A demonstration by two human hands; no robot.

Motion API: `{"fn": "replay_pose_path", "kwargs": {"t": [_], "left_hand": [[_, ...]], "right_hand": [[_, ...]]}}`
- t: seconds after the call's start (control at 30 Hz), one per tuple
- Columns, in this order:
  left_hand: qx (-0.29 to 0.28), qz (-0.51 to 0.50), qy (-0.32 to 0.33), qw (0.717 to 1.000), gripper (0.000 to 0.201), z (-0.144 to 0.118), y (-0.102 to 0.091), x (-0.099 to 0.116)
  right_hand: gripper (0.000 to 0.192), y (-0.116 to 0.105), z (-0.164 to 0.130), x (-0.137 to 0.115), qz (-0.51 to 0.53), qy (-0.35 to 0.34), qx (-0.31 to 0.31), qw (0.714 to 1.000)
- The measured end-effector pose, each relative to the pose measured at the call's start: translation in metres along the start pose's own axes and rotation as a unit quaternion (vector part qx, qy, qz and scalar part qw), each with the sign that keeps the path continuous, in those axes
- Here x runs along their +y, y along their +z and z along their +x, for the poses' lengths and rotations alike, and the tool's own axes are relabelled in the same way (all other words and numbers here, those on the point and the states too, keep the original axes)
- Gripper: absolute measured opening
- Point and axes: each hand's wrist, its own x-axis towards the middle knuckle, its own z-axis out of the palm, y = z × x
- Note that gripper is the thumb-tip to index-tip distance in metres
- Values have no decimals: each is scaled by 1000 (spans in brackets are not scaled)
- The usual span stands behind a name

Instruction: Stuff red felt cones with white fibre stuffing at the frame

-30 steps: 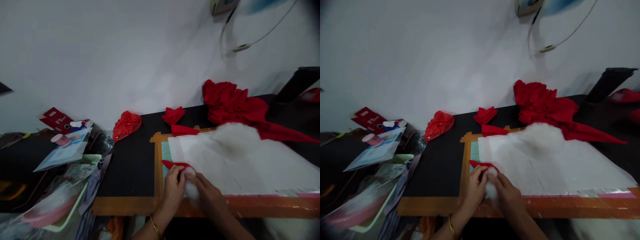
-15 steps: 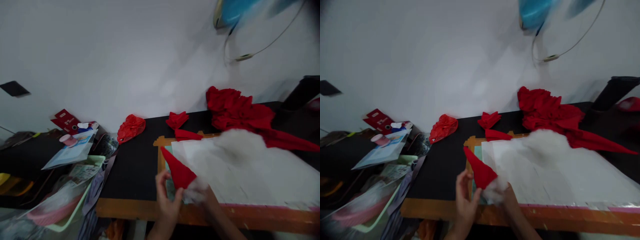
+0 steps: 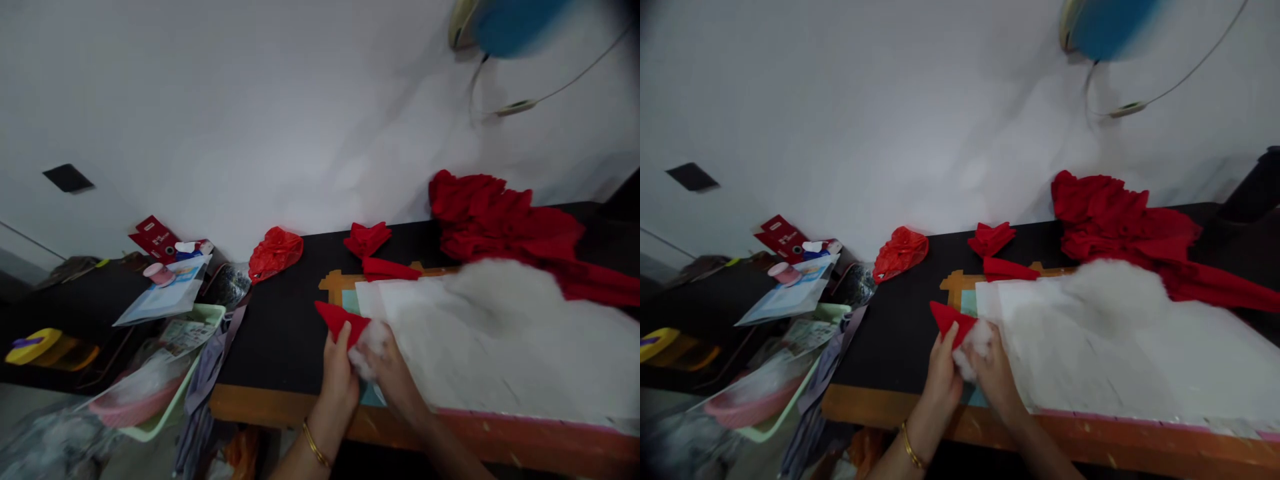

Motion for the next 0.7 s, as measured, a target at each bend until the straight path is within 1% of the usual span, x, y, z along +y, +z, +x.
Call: {"fn": "replay_pose_path", "kwargs": {"t": [0.07, 0.1, 0.13, 0.2, 0.23, 0.3, 0.33, 0.4, 0.43, 0.47, 0.53, 0.57, 0.63, 0.67, 0.7], "left_hand": [[25, -18, -23, 999, 48, 6, -3, 6], [33, -24, -31, 999, 47, 8, -4, 8], [37, -28, -36, 998, 46, 10, -6, 10], [43, -30, -54, 997, 44, 11, -7, 10], [47, -31, -68, 996, 43, 10, -6, 9], [52, -38, -90, 994, 40, 6, -5, 7], [48, -43, -91, 994, 40, 4, -4, 6], [22, -40, -60, 997, 42, -2, -2, 4], [4, -24, -35, 999, 43, -5, -1, 4], [-15, 1, -13, 1000, 46, -8, 0, 3], [-43, 65, 16, 997, 53, -13, 0, 1], [-52, 91, 22, 994, 56, -15, -1, 0], [-65, 117, 21, 991, 58, -18, -2, -4], [-76, 118, 15, 990, 56, -19, -3, -6], [-86, 113, 6, 990, 55, -20, -3, -8]], "right_hand": [[55, -6, -6, 2, -81, -65, -2, 995], [58, -9, -8, 2, -129, -110, 0, 986], [60, -11, -11, 2, -176, -162, 6, 971], [63, -13, -15, 1, -251, -265, 25, 931], [60, -13, -16, 2, -278, -304, 32, 911], [46, -14, -16, 6, -314, -354, 29, 880], [38, -15, -14, 9, -326, -367, 16, 871], [31, -19, -10, 16, -339, -381, -14, 860], [30, -21, -7, 18, -332, -374, -26, 866], [27, -22, -5, 20, -316, -356, -33, 879], [23, -23, -3, 20, -277, -299, -37, 912], [24, -22, -3, 19, -245, -253, -41, 935], [25, -17, -5, 13, -147, -148, -58, 976], [23, -14, -7, 10, -84, -95, -67, 990], [21, -12, -8, 6, -17, -42, -76, 996]]}}
